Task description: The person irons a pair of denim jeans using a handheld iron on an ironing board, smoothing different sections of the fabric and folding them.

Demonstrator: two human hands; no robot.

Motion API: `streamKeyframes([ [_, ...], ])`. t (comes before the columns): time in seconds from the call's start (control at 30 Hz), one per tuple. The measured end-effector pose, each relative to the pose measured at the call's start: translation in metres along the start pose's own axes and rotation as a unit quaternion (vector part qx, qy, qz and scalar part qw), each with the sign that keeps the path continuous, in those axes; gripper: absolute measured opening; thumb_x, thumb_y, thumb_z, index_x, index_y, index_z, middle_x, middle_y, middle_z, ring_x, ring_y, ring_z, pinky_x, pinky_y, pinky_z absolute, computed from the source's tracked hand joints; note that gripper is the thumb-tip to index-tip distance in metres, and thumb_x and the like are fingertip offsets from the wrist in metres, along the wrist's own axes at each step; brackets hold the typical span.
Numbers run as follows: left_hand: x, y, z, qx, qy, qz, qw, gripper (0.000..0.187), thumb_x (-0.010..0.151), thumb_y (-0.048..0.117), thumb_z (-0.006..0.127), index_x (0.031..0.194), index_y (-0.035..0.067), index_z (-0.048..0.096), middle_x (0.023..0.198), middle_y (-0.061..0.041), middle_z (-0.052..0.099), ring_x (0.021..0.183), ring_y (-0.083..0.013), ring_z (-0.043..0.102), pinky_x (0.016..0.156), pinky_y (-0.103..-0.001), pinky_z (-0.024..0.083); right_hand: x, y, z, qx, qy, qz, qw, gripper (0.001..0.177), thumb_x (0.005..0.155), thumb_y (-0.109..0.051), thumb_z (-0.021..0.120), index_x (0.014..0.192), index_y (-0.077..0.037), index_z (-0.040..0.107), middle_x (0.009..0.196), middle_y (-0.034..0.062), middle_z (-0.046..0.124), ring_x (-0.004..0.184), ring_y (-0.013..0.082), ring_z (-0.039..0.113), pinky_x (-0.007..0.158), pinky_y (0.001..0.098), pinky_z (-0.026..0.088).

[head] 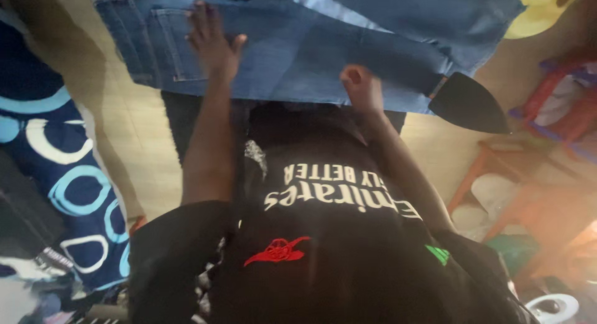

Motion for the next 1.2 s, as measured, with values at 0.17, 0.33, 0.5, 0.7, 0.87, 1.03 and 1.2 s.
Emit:
streamKeyframes([
  [0.17, 0.006, -0.003, -0.009, -0.046, 0.103, 0.032, 0.993, 0.082, 0.107, 0.072, 0.055, 0.152, 0.004, 0.050, 0.161, -0.025, 0.035, 0.149, -0.0476, 0.031, 0.118, -0.064, 0.034, 0.099, -0.004, -0.014, 0.173, 0.073, -0.010, 0.982, 0.022, 0.101, -0.024, 0.068, 0.116, -0.007, 0.069, 0.102, 0.0084, 0.077, 0.091, 0.0198, 0.076, 0.076, 0.0325, 0.064],
  [0.33, 0.018, 0.039, -0.019, -0.432, 0.017, -0.065, 0.899, 0.057, 0.105, 0.054, 0.064, 0.126, 0.001, 0.067, 0.122, -0.017, 0.071, 0.113, -0.0316, 0.067, 0.101, -0.043, 0.053, 0.185, 0.069, -0.041, 0.565, 0.156, 0.140, 0.798, 0.017, 0.098, -0.019, 0.062, 0.101, -0.003, 0.065, 0.087, 0.0121, 0.071, 0.072, 0.0255, 0.072, 0.058, 0.0354, 0.062],
  [0.5, 0.035, 0.111, -0.047, -0.669, -0.190, -0.129, 0.707, 0.070, 0.093, 0.057, 0.070, 0.136, 0.005, 0.052, 0.125, -0.008, 0.069, 0.113, -0.0219, 0.071, 0.092, -0.037, 0.061, 0.228, 0.114, -0.081, 0.636, 0.238, 0.162, 0.716, 0.019, 0.097, -0.021, 0.065, 0.100, -0.002, 0.064, 0.084, 0.0129, 0.070, 0.073, 0.0269, 0.072, 0.064, 0.0410, 0.064],
  [0.7, 0.060, 0.127, -0.053, -0.849, -0.147, -0.349, 0.368, 0.087, 0.088, 0.058, 0.068, 0.144, -0.002, 0.042, 0.123, -0.013, 0.064, 0.113, -0.0280, 0.068, 0.093, -0.045, 0.058, 0.230, 0.124, -0.135, 0.622, 0.283, 0.132, 0.718, 0.023, 0.097, -0.023, 0.068, 0.100, -0.001, 0.062, 0.081, 0.0139, 0.068, 0.073, 0.0284, 0.071, 0.070, 0.0478, 0.067],
  [0.87, 0.069, 0.098, -0.047, -0.845, -0.073, -0.412, 0.333, 0.063, 0.097, 0.043, 0.065, 0.139, -0.001, 0.048, 0.120, -0.015, 0.058, 0.105, -0.0286, 0.062, 0.095, -0.045, 0.059, 0.209, 0.129, -0.144, 0.573, 0.266, 0.131, 0.764, 0.027, 0.097, -0.025, 0.070, 0.100, 0.000, 0.061, 0.079, 0.0148, 0.066, 0.074, 0.0298, 0.071, 0.076, 0.0534, 0.070],
  [1.03, 0.072, 0.086, -0.055, -0.898, -0.010, -0.344, 0.274, 0.044, 0.101, 0.033, 0.060, 0.130, 0.000, 0.052, 0.114, -0.013, 0.058, 0.100, -0.0258, 0.059, 0.090, -0.042, 0.057, 0.228, 0.147, -0.130, 0.480, 0.239, 0.286, 0.794, 0.043, 0.089, -0.040, 0.060, 0.115, -0.006, 0.057, 0.088, 0.0139, 0.067, 0.070, 0.0301, 0.071, 0.063, 0.0505, 0.064],
  [1.2, 0.052, 0.072, -0.051, -0.918, -0.005, -0.319, 0.236, 0.031, 0.101, 0.035, 0.059, 0.111, 0.006, 0.058, 0.100, -0.010, 0.061, 0.090, -0.0252, 0.056, 0.084, -0.041, 0.054, 0.226, 0.162, -0.130, 0.458, 0.262, 0.321, 0.786, 0.056, 0.092, -0.042, 0.065, 0.124, 0.003, 0.054, 0.107, 0.0256, 0.066, 0.082, 0.0359, 0.078, 0.067, 0.0509, 0.067],
])
Point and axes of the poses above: each hand's wrist, its own x-axis towards the middle knuckle, its own z-axis out of the palm, y = z × x, the point moved 5 cm from there along x, towards the middle knuckle
